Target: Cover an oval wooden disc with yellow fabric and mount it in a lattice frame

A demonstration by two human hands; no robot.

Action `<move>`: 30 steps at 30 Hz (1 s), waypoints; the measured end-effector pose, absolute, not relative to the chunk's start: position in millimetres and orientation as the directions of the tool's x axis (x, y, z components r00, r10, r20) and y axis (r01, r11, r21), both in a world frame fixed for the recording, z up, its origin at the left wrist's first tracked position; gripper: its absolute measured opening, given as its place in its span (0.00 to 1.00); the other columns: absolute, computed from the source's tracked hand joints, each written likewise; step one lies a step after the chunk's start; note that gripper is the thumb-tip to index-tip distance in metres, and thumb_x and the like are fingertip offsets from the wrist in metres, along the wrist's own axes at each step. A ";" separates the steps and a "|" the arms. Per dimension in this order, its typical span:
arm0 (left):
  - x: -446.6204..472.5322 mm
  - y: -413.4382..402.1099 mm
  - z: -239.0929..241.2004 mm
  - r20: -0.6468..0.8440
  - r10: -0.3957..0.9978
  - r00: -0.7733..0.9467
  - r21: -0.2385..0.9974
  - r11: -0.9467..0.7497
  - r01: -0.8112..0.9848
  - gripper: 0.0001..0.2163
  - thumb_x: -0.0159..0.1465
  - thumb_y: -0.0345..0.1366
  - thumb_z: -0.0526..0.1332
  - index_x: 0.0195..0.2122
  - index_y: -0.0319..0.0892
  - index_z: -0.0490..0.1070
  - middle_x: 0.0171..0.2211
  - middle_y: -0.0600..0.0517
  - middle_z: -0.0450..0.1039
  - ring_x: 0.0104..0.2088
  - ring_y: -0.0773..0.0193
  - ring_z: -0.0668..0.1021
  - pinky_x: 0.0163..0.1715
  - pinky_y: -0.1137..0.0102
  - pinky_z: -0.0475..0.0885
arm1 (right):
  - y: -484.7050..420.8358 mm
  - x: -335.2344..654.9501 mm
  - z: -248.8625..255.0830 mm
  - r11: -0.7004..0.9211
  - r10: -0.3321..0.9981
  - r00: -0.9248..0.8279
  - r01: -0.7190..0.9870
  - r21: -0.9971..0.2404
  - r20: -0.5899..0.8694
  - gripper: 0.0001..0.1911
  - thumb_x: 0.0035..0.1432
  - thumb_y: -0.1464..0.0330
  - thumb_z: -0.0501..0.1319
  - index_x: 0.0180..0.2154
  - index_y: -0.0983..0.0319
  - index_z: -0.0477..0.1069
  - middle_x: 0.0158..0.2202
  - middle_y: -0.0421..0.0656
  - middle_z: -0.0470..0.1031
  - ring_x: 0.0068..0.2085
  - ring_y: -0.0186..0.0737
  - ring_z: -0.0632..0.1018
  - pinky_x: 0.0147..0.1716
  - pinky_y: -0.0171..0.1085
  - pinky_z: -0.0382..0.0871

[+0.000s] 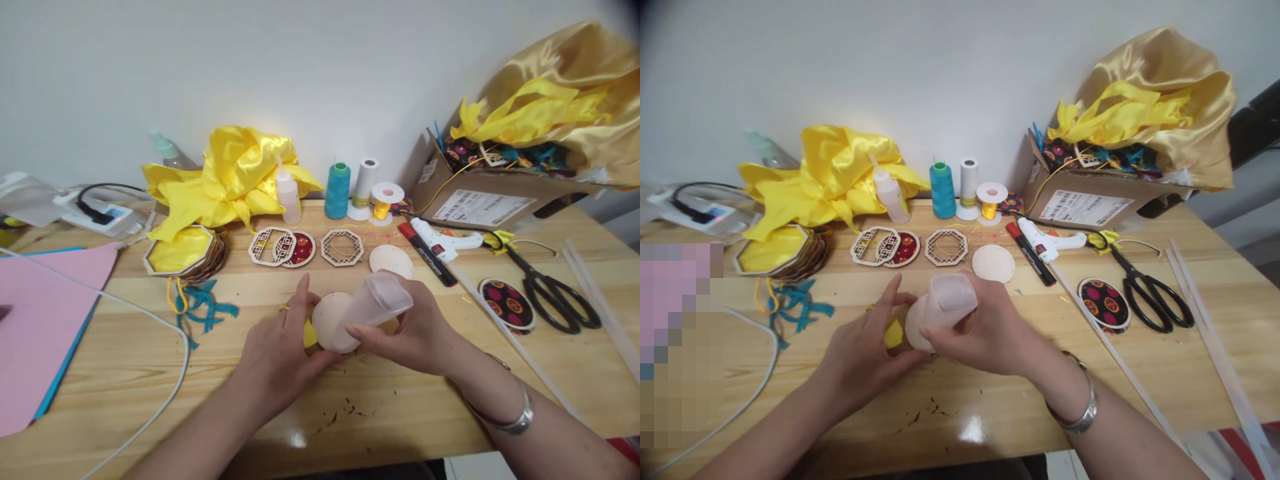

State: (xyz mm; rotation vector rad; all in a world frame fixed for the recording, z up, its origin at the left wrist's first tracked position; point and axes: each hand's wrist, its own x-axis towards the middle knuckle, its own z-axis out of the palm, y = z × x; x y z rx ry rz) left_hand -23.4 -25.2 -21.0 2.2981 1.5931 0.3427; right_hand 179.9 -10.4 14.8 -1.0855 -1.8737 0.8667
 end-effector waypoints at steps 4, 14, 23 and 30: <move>-23.6 -24.8 -21.1 -0.001 0.941 0.339 0.396 -0.311 0.864 0.49 0.55 0.49 0.63 0.65 0.50 0.24 0.52 0.48 0.72 0.41 0.50 0.80 0.35 0.60 0.72 | -8.8 182.9 16.0 0.416 0.894 -0.329 0.361 -0.835 0.303 0.09 0.47 0.72 0.65 0.28 0.60 0.65 0.25 0.36 0.69 0.25 0.31 0.70 0.23 0.31 0.65; -23.9 -24.6 -20.2 -0.019 0.941 0.339 0.382 -0.306 0.872 0.48 0.55 0.50 0.63 0.65 0.49 0.26 0.53 0.47 0.71 0.42 0.50 0.80 0.35 0.60 0.72 | -10.2 180.5 13.5 0.447 0.879 -0.350 0.364 -0.817 0.324 0.12 0.46 0.67 0.68 0.27 0.61 0.64 0.25 0.36 0.67 0.24 0.30 0.68 0.22 0.31 0.62; -22.5 -24.0 -19.6 -0.020 0.942 0.334 0.361 -0.304 0.881 0.48 0.56 0.50 0.63 0.64 0.49 0.25 0.53 0.47 0.71 0.41 0.50 0.80 0.34 0.60 0.72 | -9.6 187.4 15.1 0.440 0.860 -0.417 0.313 -0.842 0.295 0.11 0.47 0.68 0.67 0.28 0.60 0.65 0.26 0.36 0.69 0.24 0.30 0.69 0.22 0.31 0.63; -23.2 -23.0 -20.6 -0.021 0.940 0.340 0.378 -0.307 0.873 0.50 0.54 0.50 0.64 0.64 0.50 0.24 0.53 0.47 0.72 0.42 0.48 0.79 0.35 0.59 0.72 | -8.0 192.2 20.1 0.438 0.861 -0.413 0.308 -0.844 0.296 0.09 0.46 0.73 0.65 0.28 0.59 0.64 0.25 0.35 0.67 0.24 0.30 0.68 0.22 0.30 0.62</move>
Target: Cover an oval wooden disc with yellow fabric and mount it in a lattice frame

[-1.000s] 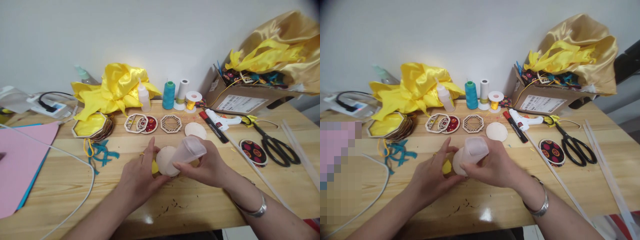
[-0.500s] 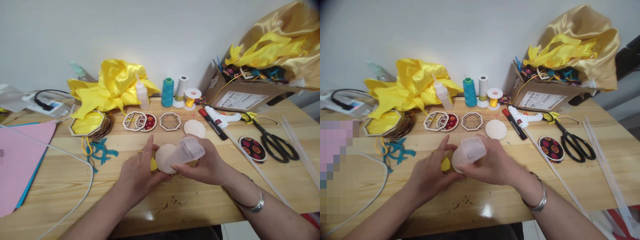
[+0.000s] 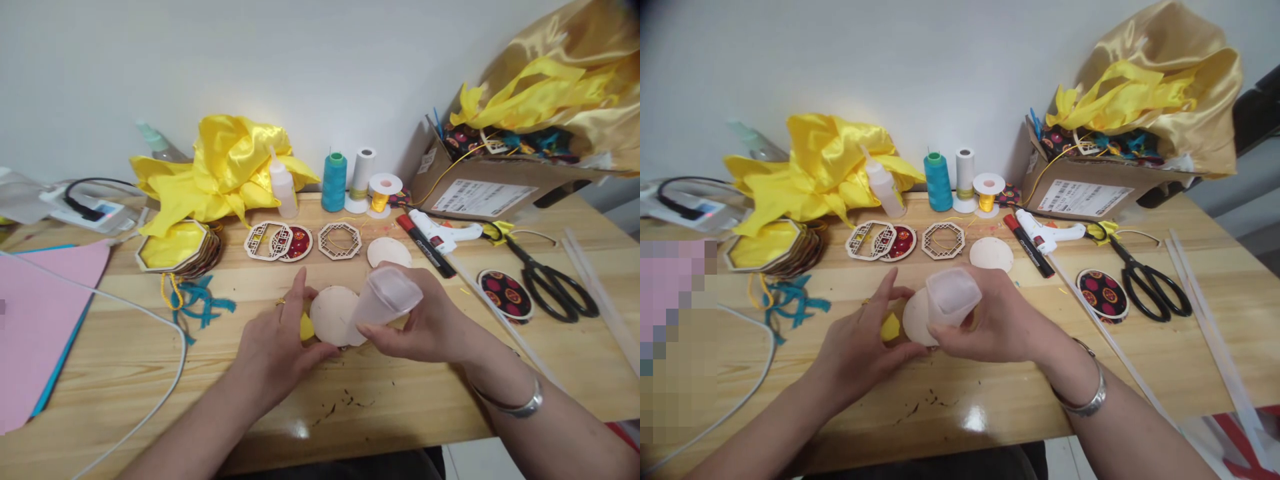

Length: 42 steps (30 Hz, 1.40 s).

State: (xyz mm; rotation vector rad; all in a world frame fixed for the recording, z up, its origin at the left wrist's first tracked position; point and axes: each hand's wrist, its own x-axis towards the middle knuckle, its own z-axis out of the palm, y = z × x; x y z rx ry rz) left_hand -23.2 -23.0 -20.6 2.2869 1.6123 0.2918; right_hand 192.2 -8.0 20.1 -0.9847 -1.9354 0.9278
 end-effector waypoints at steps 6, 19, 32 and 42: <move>-23.4 -23.6 -19.3 -0.028 0.939 0.342 0.366 -0.309 0.878 0.51 0.54 0.50 0.65 0.64 0.52 0.23 0.53 0.48 0.72 0.41 0.49 0.80 0.35 0.59 0.72 | -5.8 197.1 20.6 0.426 0.869 -0.397 0.295 -0.855 0.296 0.08 0.48 0.72 0.64 0.29 0.59 0.64 0.26 0.36 0.67 0.25 0.31 0.69 0.22 0.32 0.63; -26.0 -21.8 -16.9 -0.045 0.948 0.315 0.468 -0.259 0.845 0.50 0.50 0.51 0.67 0.65 0.51 0.32 0.54 0.48 0.70 0.44 0.51 0.78 0.38 0.60 0.71 | -8.9 191.8 16.7 0.413 0.863 -0.423 0.274 -0.869 0.277 0.11 0.47 0.69 0.67 0.32 0.60 0.67 0.29 0.38 0.72 0.26 0.31 0.72 0.24 0.31 0.67; -31.0 -19.9 -3.2 0.000 0.986 0.167 0.575 -0.137 0.806 0.05 0.60 0.39 0.56 0.32 0.45 0.68 0.24 0.56 0.73 0.26 0.63 0.76 0.28 0.69 0.67 | -7.4 182.6 5.0 0.433 0.901 -0.191 0.397 -0.809 0.388 0.13 0.49 0.66 0.69 0.34 0.59 0.66 0.28 0.36 0.71 0.26 0.31 0.71 0.25 0.32 0.67; -26.5 -22.5 -7.5 -0.146 0.968 0.203 0.411 -0.128 0.903 0.09 0.61 0.40 0.53 0.29 0.45 0.70 0.25 0.53 0.75 0.28 0.59 0.76 0.29 0.68 0.63 | -8.2 173.2 2.4 0.463 0.886 -0.225 0.426 -0.777 0.405 0.13 0.49 0.65 0.68 0.32 0.60 0.66 0.27 0.37 0.70 0.26 0.31 0.70 0.24 0.31 0.65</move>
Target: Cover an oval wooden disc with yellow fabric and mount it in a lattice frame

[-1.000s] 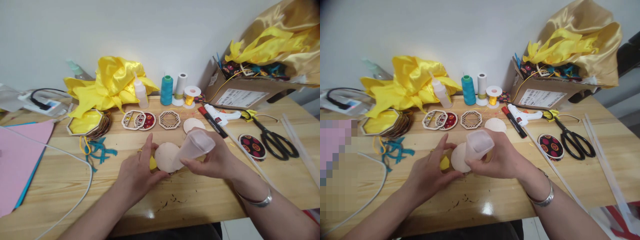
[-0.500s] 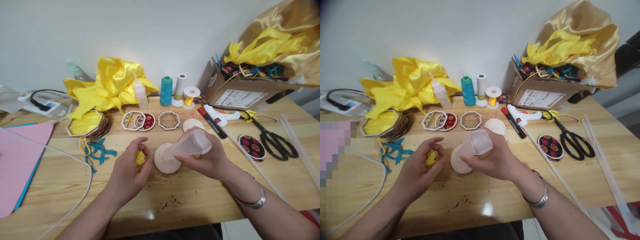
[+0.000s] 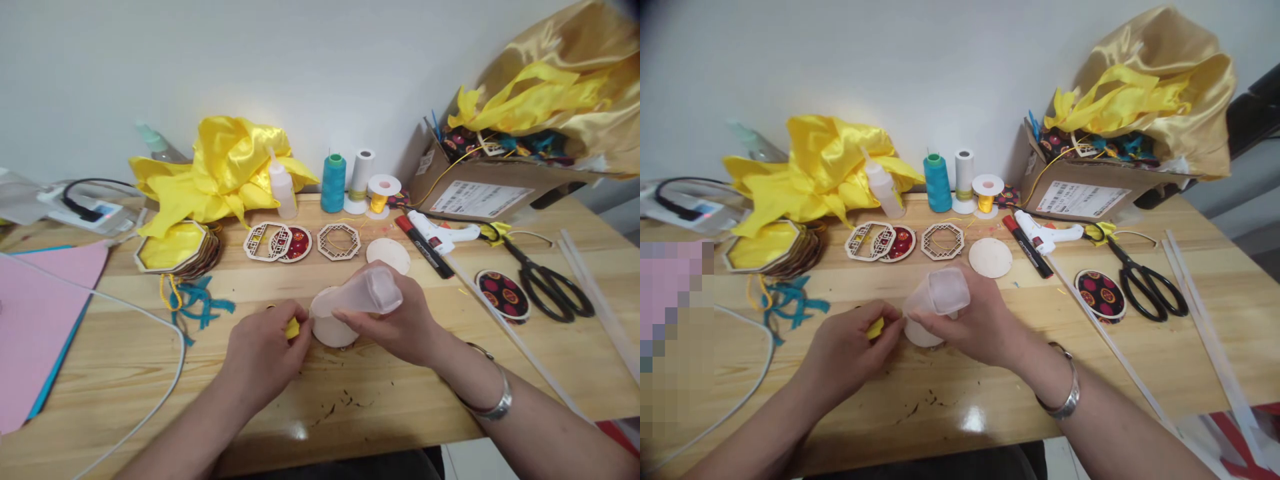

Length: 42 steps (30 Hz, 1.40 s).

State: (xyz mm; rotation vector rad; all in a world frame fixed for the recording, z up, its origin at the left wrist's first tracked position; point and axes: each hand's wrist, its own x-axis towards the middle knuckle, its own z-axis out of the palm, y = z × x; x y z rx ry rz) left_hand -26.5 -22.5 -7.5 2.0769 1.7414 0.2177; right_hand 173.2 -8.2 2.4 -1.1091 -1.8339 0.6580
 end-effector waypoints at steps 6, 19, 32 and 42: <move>-25.8 -23.0 -7.3 -0.164 0.964 0.208 0.391 -0.130 0.911 0.09 0.62 0.40 0.52 0.30 0.45 0.70 0.24 0.53 0.75 0.28 0.59 0.76 0.29 0.68 0.62 | -5.1 172.7 1.4 0.462 0.884 -0.155 0.448 -0.766 0.442 0.14 0.47 0.67 0.69 0.32 0.60 0.65 0.25 0.36 0.70 0.25 0.31 0.69 0.23 0.31 0.65; -26.2 -23.8 -7.0 -0.166 0.963 0.213 0.380 -0.137 0.915 0.10 0.62 0.40 0.52 0.32 0.46 0.71 0.26 0.53 0.77 0.28 0.58 0.77 0.29 0.67 0.62 | -4.9 171.9 -0.3 0.455 0.885 -0.141 0.462 -0.761 0.443 0.14 0.48 0.66 0.69 0.33 0.60 0.65 0.27 0.37 0.71 0.26 0.32 0.70 0.25 0.32 0.67; -24.8 -23.5 -6.5 -0.162 0.963 0.216 0.366 -0.144 0.919 0.10 0.61 0.40 0.52 0.32 0.46 0.72 0.27 0.52 0.77 0.30 0.58 0.78 0.30 0.67 0.63 | -1.6 174.0 -2.5 0.451 0.876 -0.086 0.496 -0.742 0.475 0.13 0.49 0.65 0.68 0.29 0.60 0.64 0.26 0.37 0.70 0.25 0.32 0.70 0.24 0.32 0.66; -24.7 -23.9 -5.9 -0.159 0.964 0.214 0.374 -0.142 0.916 0.10 0.61 0.39 0.52 0.32 0.46 0.72 0.26 0.52 0.77 0.29 0.59 0.78 0.29 0.68 0.63 | -6.0 171.9 -0.2 0.463 0.881 -0.149 0.477 -0.747 0.450 0.13 0.49 0.65 0.68 0.33 0.60 0.66 0.27 0.37 0.72 0.26 0.33 0.71 0.25 0.33 0.67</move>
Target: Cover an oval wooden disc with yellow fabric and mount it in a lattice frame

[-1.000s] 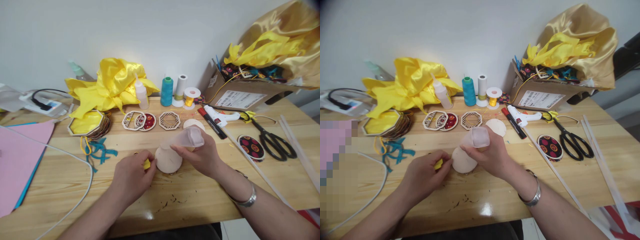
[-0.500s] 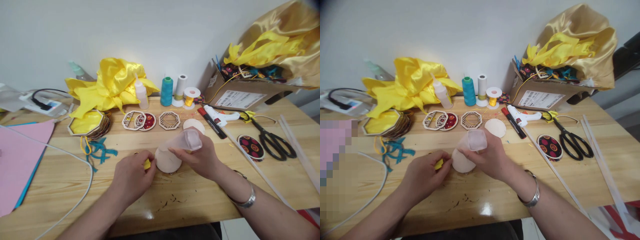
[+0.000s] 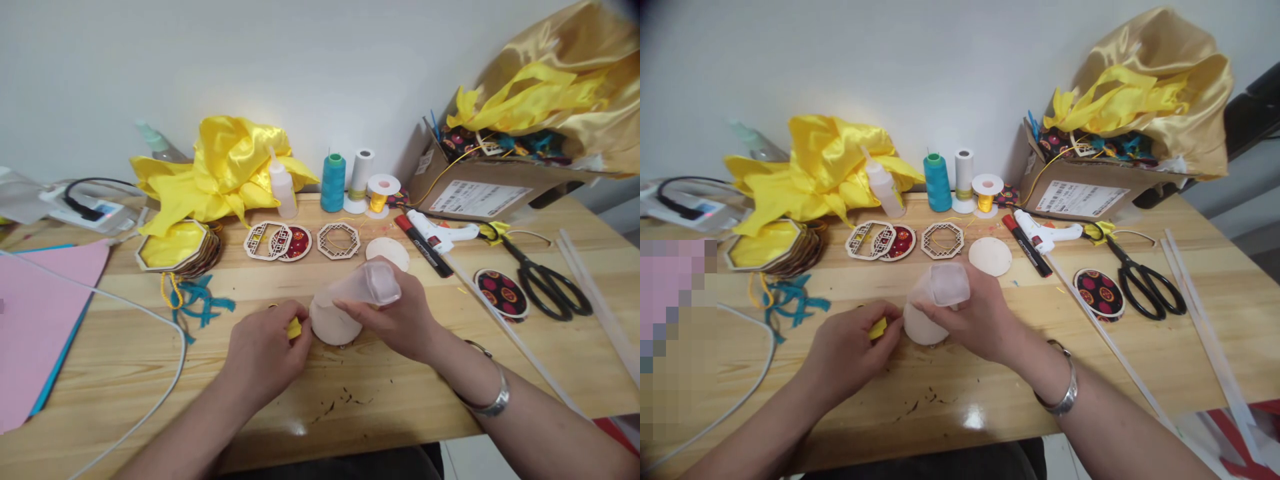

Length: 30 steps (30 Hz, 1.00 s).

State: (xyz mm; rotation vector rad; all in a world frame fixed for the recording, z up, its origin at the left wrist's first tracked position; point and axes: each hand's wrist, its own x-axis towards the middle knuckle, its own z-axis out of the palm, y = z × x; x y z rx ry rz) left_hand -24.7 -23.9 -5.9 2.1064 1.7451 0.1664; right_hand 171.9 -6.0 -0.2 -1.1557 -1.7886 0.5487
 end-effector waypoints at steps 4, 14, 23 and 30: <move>-24.0 -24.2 -4.2 -0.173 0.962 0.210 0.363 -0.136 0.922 0.10 0.61 0.39 0.52 0.32 0.46 0.72 0.27 0.52 0.77 0.30 0.59 0.78 0.30 0.68 0.63 | -3.8 173.0 -1.0 0.441 0.885 -0.089 0.478 -0.760 0.457 0.12 0.50 0.65 0.68 0.30 0.60 0.65 0.26 0.37 0.71 0.26 0.33 0.71 0.25 0.34 0.67; -24.5 -22.7 -3.9 -0.162 0.964 0.212 0.383 -0.137 0.914 0.09 0.60 0.37 0.52 0.32 0.45 0.72 0.26 0.51 0.77 0.29 0.57 0.78 0.30 0.67 0.64 | -10.4 174.0 4.0 0.459 0.886 -0.280 0.409 -0.789 0.370 0.12 0.50 0.63 0.68 0.31 0.60 0.67 0.29 0.38 0.71 0.28 0.33 0.72 0.27 0.32 0.67; -24.6 -23.0 -2.6 -0.170 0.965 0.198 0.395 -0.117 0.911 0.09 0.60 0.38 0.52 0.33 0.46 0.72 0.27 0.52 0.77 0.30 0.59 0.77 0.30 0.68 0.64 | -10.3 181.9 14.3 0.427 0.847 -0.459 0.288 -0.857 0.268 0.13 0.50 0.64 0.68 0.34 0.61 0.68 0.30 0.39 0.72 0.28 0.32 0.73 0.26 0.30 0.67; -23.9 -22.4 -3.1 -0.165 0.965 0.205 0.392 -0.127 0.911 0.10 0.61 0.39 0.52 0.32 0.45 0.72 0.27 0.51 0.77 0.29 0.58 0.77 0.30 0.67 0.64 | -7.8 188.3 12.0 0.441 0.852 -0.428 0.272 -0.855 0.303 0.13 0.49 0.65 0.68 0.34 0.62 0.69 0.30 0.39 0.72 0.29 0.32 0.73 0.27 0.31 0.67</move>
